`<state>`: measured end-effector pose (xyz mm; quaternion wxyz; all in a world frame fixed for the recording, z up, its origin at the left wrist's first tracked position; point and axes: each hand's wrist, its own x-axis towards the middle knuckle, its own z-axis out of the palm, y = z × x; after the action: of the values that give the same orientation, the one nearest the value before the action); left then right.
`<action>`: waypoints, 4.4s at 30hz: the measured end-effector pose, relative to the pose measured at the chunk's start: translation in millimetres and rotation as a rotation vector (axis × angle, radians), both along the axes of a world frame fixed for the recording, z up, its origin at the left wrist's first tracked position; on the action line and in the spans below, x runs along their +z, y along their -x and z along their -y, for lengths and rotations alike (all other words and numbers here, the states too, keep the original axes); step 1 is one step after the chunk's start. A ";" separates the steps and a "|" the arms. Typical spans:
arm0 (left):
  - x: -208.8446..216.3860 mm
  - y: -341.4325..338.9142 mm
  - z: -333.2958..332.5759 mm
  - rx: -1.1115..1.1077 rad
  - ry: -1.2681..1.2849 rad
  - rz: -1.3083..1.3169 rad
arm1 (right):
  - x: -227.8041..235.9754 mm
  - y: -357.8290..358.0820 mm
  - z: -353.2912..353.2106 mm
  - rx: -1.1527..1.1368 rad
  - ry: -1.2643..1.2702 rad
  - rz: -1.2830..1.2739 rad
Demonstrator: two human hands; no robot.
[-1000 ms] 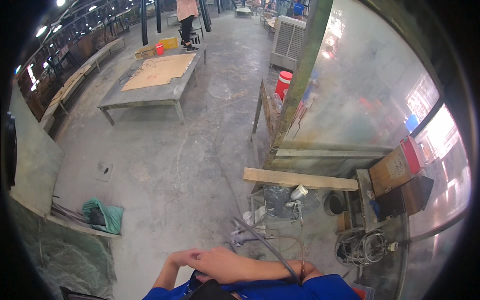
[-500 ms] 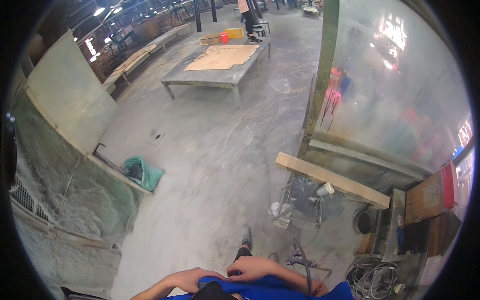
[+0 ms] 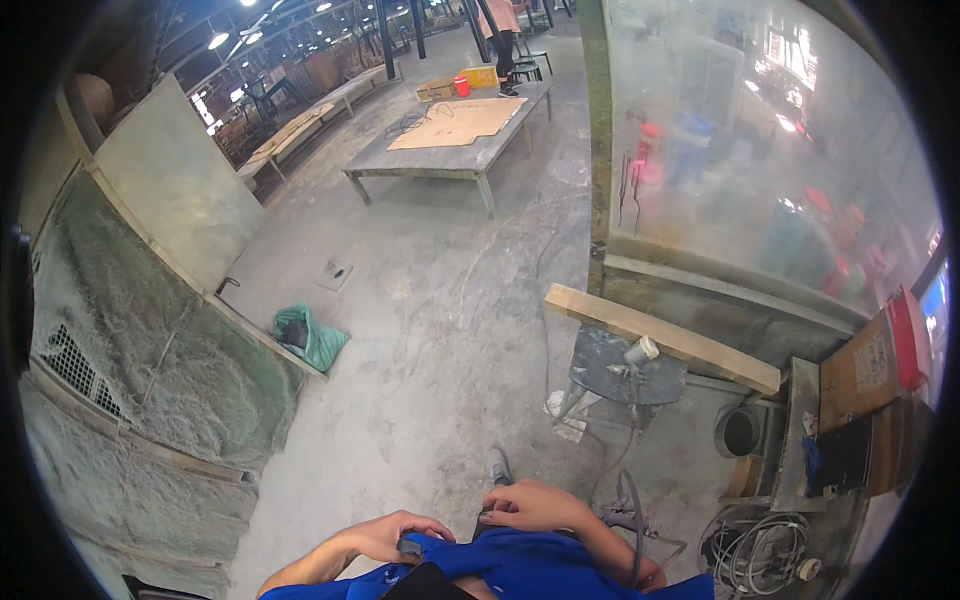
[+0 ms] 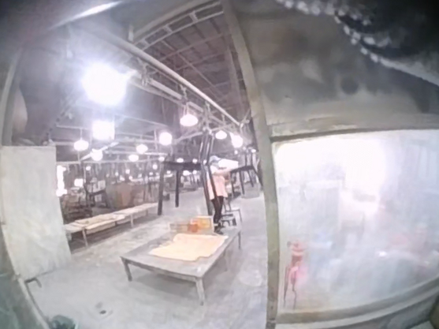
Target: The person spray paints a black chair using a spray gun, holding the chair with one hand and applying paint with the other. The person rotates the chair to cover different sides and legs, then briefly adjusts the camera before resuming painting.
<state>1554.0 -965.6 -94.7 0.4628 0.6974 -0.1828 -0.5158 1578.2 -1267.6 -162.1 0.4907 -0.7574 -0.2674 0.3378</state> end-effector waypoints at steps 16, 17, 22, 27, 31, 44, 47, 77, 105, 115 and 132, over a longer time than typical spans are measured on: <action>-6.8 31.4 5.4 0.052 0.030 -0.063 | -193.5 9.9 61.6 -0.481 0.162 -0.274; -3.8 33.3 4.7 0.035 -0.052 -0.095 | -191.2 9.3 59.8 -0.472 0.154 -0.248; 0.9 41.7 -0.7 0.071 -0.192 -0.123 | -173.7 7.5 46.1 -0.442 0.148 -0.086; -15.6 48.6 -5.6 0.289 0.020 -0.285 | -163.0 8.4 42.0 -0.437 0.168 -0.136; -24.5 52.8 -6.2 0.305 0.076 -0.224 | -156.7 7.0 43.2 -0.423 0.197 -0.068; -20.3 57.8 3.4 0.364 0.137 -0.247 | -159.8 14.1 52.6 -0.460 0.212 -0.048; -21.5 57.9 6.2 0.355 0.122 -0.264 | -163.6 18.4 54.7 -0.479 0.178 -0.045; -42.5 65.6 9.8 0.604 0.444 -0.364 | -157.1 21.2 43.5 -0.439 0.253 -0.038; -44.8 85.1 2.8 0.814 0.333 -0.529 | 110.3 51.0 4.6 0.174 -1.403 -0.216; -61.5 88.3 8.7 0.839 0.435 -0.476 | 118.9 67.3 -9.4 -0.305 -1.303 0.236; -62.8 89.4 11.7 0.786 0.413 -0.491 | 115.8 72.4 8.9 -0.054 -1.369 -0.104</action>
<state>1464.6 -977.3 -157.6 0.7796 0.4656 0.1091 -0.4044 1505.8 -1276.5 -46.3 0.8792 -0.2660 -0.3777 0.1165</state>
